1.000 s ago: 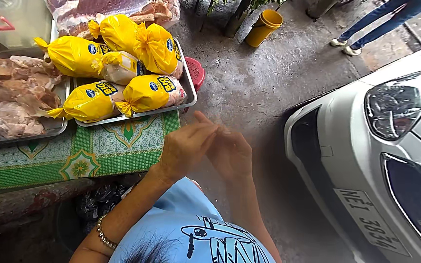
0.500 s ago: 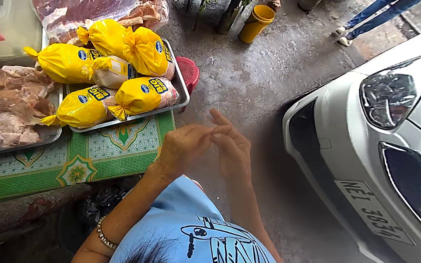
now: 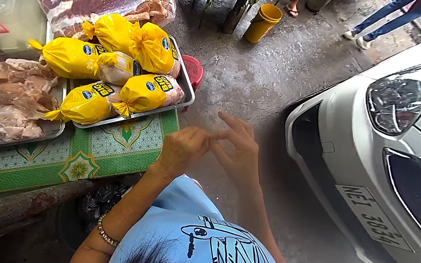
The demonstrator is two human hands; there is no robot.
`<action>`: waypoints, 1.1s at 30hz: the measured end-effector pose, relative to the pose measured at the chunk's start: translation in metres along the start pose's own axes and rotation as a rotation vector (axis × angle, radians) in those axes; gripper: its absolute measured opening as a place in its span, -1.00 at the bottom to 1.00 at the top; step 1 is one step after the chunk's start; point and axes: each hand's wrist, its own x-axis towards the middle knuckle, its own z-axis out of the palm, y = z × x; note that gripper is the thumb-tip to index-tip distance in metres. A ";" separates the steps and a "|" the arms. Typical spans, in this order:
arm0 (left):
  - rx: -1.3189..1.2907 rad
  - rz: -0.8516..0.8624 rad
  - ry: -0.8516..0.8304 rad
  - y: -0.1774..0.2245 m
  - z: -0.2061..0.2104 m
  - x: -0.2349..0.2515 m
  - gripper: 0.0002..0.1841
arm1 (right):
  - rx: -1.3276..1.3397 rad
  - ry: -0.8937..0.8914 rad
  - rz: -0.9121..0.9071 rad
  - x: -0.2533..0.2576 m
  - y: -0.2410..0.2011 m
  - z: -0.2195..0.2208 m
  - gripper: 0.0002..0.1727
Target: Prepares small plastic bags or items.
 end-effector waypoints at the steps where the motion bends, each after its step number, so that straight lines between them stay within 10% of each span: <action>1: 0.028 0.002 -0.006 -0.002 0.001 0.000 -0.92 | -0.118 0.008 -0.018 -0.001 -0.002 0.000 -0.78; 20: -0.003 -0.317 -0.119 -0.018 0.000 -0.018 -0.75 | 0.412 -0.142 0.442 0.023 0.023 0.043 -0.66; 24: -0.104 -0.547 -0.208 -0.022 -0.021 -0.022 -0.22 | 0.552 -0.105 0.747 0.065 0.041 0.069 -0.53; 30: -0.813 -1.329 0.544 -0.045 -0.058 -0.045 -0.13 | 0.604 -0.094 0.919 0.111 0.057 0.113 -0.52; 33: -0.935 -1.462 0.867 -0.074 -0.085 -0.057 -0.26 | 0.673 -0.020 0.960 0.116 0.059 0.126 -0.59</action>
